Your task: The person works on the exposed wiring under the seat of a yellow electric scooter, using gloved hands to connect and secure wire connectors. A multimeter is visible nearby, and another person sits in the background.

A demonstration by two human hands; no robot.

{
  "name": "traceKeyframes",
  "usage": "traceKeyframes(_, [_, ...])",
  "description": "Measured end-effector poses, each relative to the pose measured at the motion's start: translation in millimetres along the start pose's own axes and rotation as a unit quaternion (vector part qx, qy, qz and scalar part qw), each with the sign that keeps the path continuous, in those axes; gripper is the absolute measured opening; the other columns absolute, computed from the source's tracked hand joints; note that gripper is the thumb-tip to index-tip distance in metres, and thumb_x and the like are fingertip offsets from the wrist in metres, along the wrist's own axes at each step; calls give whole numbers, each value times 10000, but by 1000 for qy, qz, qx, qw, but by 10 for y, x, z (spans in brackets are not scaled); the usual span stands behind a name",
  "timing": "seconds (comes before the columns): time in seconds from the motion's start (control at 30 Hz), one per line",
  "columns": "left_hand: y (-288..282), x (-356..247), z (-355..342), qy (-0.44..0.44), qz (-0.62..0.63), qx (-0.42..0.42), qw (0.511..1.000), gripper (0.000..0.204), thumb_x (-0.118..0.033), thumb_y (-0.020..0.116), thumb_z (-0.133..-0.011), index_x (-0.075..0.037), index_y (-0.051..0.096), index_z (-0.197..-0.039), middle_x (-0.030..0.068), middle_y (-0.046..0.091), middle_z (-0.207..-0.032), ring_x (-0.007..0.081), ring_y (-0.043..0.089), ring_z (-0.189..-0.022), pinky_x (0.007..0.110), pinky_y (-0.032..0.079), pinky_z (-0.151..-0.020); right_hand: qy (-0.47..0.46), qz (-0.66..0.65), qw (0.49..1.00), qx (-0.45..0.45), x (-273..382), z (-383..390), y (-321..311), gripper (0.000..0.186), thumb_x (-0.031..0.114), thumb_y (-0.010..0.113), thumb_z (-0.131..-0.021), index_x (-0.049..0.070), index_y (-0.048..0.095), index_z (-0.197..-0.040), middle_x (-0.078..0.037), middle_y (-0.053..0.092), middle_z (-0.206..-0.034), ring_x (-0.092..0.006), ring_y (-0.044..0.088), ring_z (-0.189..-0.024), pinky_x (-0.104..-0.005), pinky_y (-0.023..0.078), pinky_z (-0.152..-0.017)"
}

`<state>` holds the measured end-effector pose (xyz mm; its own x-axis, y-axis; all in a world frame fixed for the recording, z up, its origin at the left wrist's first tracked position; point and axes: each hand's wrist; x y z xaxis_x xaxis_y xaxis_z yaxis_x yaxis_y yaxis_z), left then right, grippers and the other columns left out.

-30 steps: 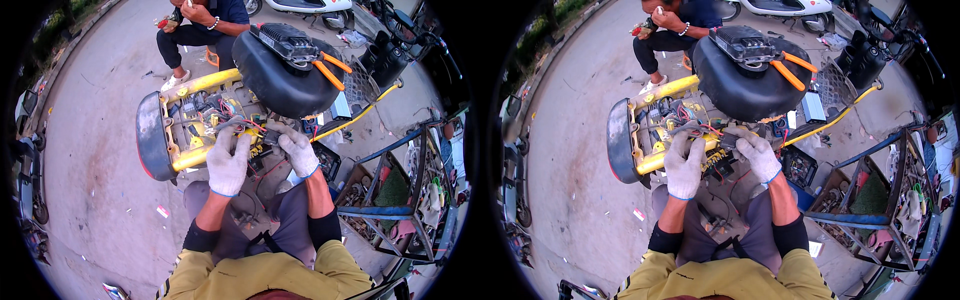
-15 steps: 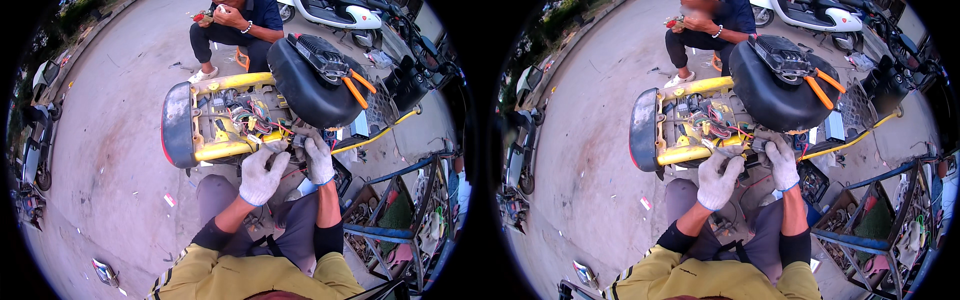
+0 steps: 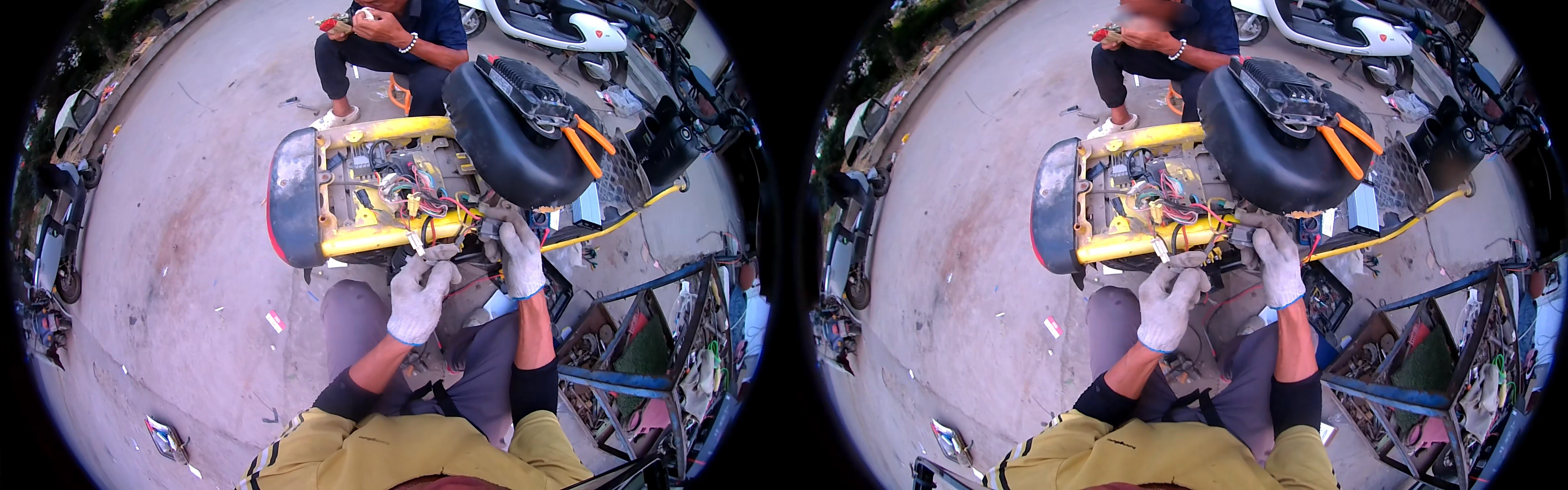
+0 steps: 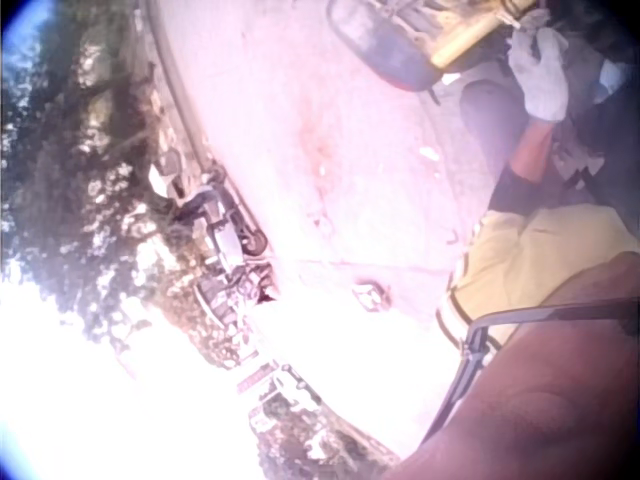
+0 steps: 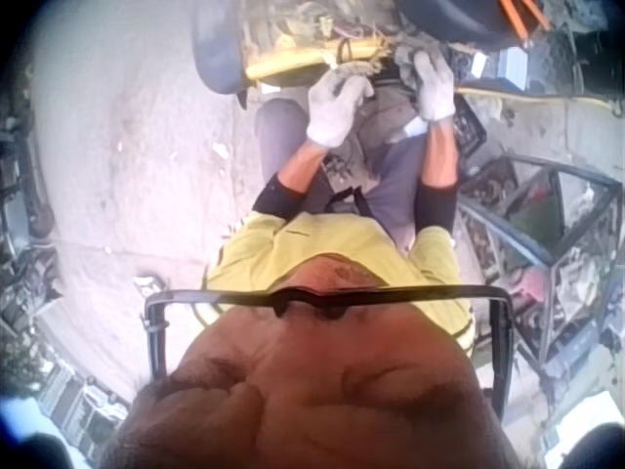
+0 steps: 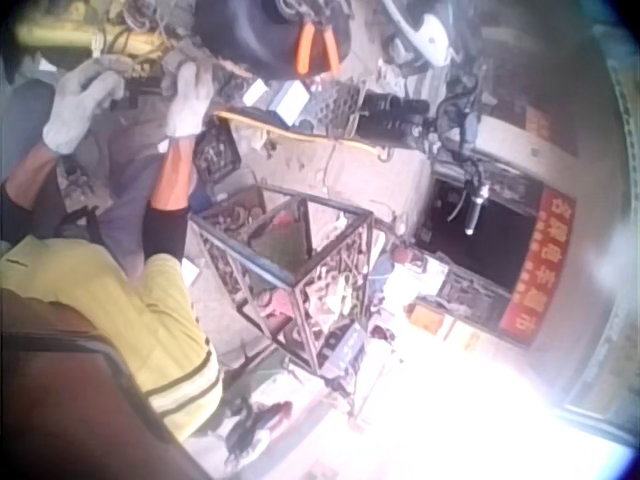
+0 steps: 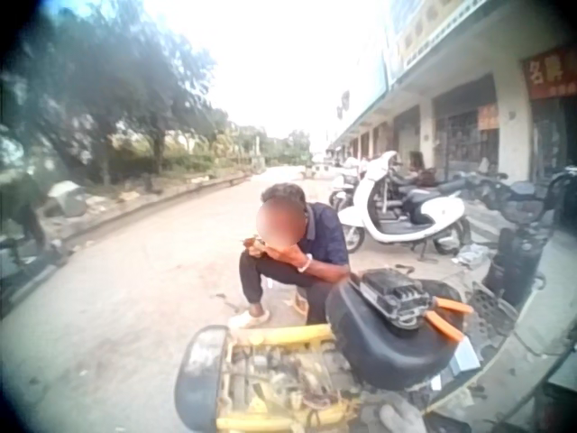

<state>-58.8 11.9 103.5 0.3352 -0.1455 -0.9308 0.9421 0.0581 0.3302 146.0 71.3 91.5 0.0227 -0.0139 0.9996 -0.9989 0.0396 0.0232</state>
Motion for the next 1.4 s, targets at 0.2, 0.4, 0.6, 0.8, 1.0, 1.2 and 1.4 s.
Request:
traceKeyframes(0.2, [13, 35, 17, 58, -43, 6, 997, 255, -87, 609, -1088, 11, 730, -1289, 49, 753, -913, 53, 592, -716, 231, 478, -640, 11, -24, 1000, -9, -50, -10, -6, 382, 276, 477, -1170, 51, 714, -1368, -3, 728, -980, -52, 596, -733, -216, 472, -633])
traceKeyframes(0.4, [8, -62, 15, 109, -125, 44, 985, 241, -92, 607, -1084, 32, 733, -1247, 52, 752, -875, 75, 641, -753, 248, 516, -691, 48, -62, 997, -24, -15, -16, 20, 434, 384, 498, -1181, 30, 686, -1348, -17, 719, -938, -58, 569, -694, -213, 434, -606])
traceKeyframes(0.6, [26, -141, 23, 105, -106, 54, 987, 251, -131, 615, -1093, 33, 733, -1244, 45, 747, -866, 77, 630, -745, 254, 514, -692, 70, -90, 993, -17, -15, -12, -15, 507, 470, 515, -1177, 13, 646, -1353, -41, 694, -915, -85, 554, -678, -242, 393, -575])
traceKeyframes(0.8, [40, -184, 12, 155, -159, 34, 974, 238, -138, 634, -1085, 23, 744, -1221, 71, 752, -918, 119, 666, -812, 279, 545, -751, 69, -126, 990, -12, -64, -6, -28, 499, 479, 534, -1173, 23, 647, -1344, -36, 710, -974, -85, 618, -746, -232, 423, -585])
traceKeyframes(1.0, [-6, -77, -38, 240, -226, 24, 944, 193, -64, 692, -1030, 20, 741, -1197, 135, 730, -1145, 198, 719, -955, 325, 587, -834, 70, -136, 988, -33, -54, -12, 16, 508, 494, 552, -1164, 27, 648, -1338, -36, 708, -951, -86, 602, -718, -234, 417, -575])
traceKeyframes(1.2, [32, -62, -34, 208, -203, 39, 956, 215, -65, 714, -1018, 18, 692, -1216, 128, 732, -1097, 243, 712, -925, 333, 578, -838, 71, -102, 992, -5, -22, 1, -17, 507, 490, 518, -1176, 50, 673, -1375, -10, 701, -917, -58, 540, -661, -220, 380, -565])
traceKeyframes(1.4, [40, -178, -66, 48, -70, 81, 993, 152, -109, 686, -1047, -25, 665, -1172, 49, 713, -1067, 122, 665, -897, 281, 549, -783, 69, -112, 991, -20, -62, -5, -18, 564, 525, 582, -1146, 11, 658, -1368, -51, 712, -967, -91, 594, -724, -237, 418, -576])
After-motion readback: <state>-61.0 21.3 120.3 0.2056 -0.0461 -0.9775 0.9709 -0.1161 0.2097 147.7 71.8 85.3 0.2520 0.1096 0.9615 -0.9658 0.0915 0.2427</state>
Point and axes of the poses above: each hand's wrist, its own z-axis away from the middle knuckle, its own y-axis out of the palm, x = y × z
